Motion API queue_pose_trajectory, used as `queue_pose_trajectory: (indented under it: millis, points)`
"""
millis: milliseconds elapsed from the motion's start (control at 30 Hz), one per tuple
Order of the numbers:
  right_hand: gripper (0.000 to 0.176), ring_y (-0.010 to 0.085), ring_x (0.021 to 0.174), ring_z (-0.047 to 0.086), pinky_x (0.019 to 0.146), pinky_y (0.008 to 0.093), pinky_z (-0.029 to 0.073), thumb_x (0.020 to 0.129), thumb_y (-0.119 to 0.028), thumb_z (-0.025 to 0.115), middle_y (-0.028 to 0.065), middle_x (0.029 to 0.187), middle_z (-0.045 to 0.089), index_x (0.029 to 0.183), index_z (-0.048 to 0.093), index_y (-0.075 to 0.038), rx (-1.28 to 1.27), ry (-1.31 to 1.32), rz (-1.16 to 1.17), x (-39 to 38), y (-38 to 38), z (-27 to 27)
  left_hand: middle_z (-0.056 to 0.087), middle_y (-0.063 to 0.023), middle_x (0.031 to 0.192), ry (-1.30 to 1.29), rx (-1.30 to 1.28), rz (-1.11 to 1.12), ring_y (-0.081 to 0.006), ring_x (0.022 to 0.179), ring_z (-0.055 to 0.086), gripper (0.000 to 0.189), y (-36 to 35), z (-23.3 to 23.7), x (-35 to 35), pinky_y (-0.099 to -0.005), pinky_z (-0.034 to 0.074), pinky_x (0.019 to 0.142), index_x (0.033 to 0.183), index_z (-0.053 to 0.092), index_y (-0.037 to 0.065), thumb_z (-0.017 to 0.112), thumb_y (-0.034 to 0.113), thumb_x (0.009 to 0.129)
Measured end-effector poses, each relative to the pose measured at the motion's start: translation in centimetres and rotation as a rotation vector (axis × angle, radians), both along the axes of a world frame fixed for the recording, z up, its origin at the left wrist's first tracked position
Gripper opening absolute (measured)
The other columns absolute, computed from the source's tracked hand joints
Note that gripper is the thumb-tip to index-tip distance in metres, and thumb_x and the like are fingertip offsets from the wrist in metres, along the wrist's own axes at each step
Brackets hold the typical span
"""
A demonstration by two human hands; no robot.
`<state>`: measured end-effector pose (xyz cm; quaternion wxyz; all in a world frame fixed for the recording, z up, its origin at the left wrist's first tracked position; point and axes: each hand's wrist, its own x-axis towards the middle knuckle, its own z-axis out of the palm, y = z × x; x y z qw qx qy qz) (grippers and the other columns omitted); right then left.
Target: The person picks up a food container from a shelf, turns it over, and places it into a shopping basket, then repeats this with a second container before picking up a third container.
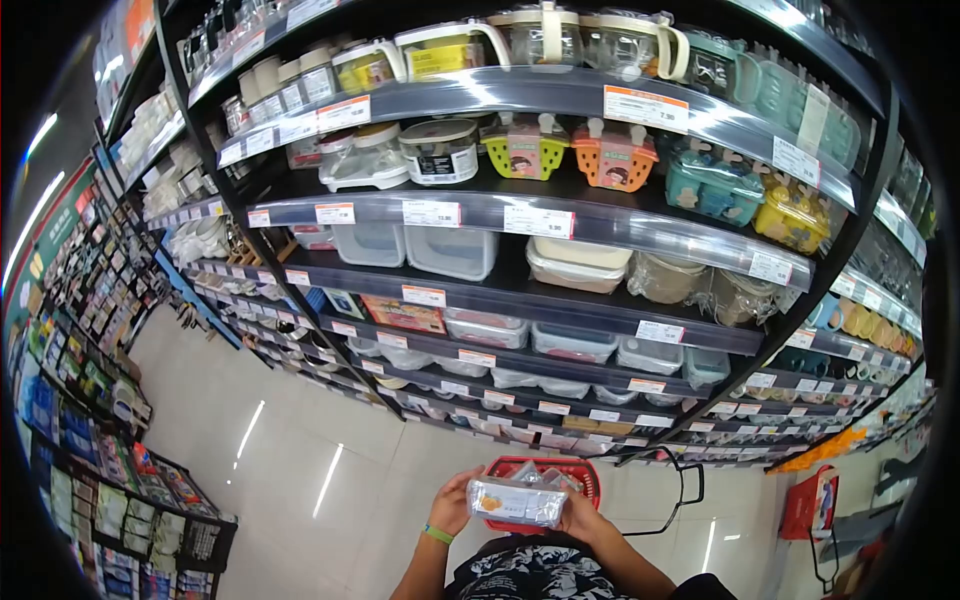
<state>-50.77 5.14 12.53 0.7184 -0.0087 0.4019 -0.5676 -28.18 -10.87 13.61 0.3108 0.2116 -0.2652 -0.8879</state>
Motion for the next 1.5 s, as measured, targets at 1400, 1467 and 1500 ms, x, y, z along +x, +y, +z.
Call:
queue_pose_trajectory:
  millis: [1400, 1467, 1500]
  points:
    - [0.066, 0.0345, 0.123, 0.048, 0.104, 0.0474, 0.038, 0.091, -0.043, 0.051, 0.0177, 0.136, 0.047, 0.138, 0.037, 0.001, -0.053, -0.206, -0.452, -7.0, 22.8, 1.1, 0.04, -0.0148, 0.144, 0.114, -0.06, -0.45, -0.0282, 0.131, 0.041, 0.039, 14.5, 1.3, -16.5, -0.0418, 0.035, 0.108, 0.126, 0.055, 0.003, 0.055, 0.012, 0.088]
    - [0.065, 0.0348, 0.124, 0.047, 0.105, 0.046, 0.037, 0.089, -0.039, 0.053, 0.0185, 0.136, 0.047, 0.138, 0.037, 0.002, -0.111, -0.162, -0.477, -7.2, 23.8, 1.0, 0.043, -0.0112, 0.126, 0.085, 0.011, -0.44, -0.0239, 0.115, 0.044, 0.024, 14.8, 0.0, -16.7, -0.0373, 0.037, 0.094, 0.112, 0.055, 0.007, 0.054, 0.018, 0.09]
    - [0.065, 0.035, 0.124, 0.047, 0.106, 0.0452, 0.036, 0.087, -0.036, 0.053, 0.019, 0.136, 0.047, 0.137, 0.037, 0.003, -0.136, -0.148, -0.491, -6.9, 24.4, 0.9, 0.047, -0.0076, 0.107, 0.084, 0.115, -0.458, -0.0201, 0.098, 0.047, 0.015, 14.5, -1.5, -16.6, -0.0334, 0.038, 0.082, 0.098, 0.053, 0.009, 0.053, 0.023, 0.092]
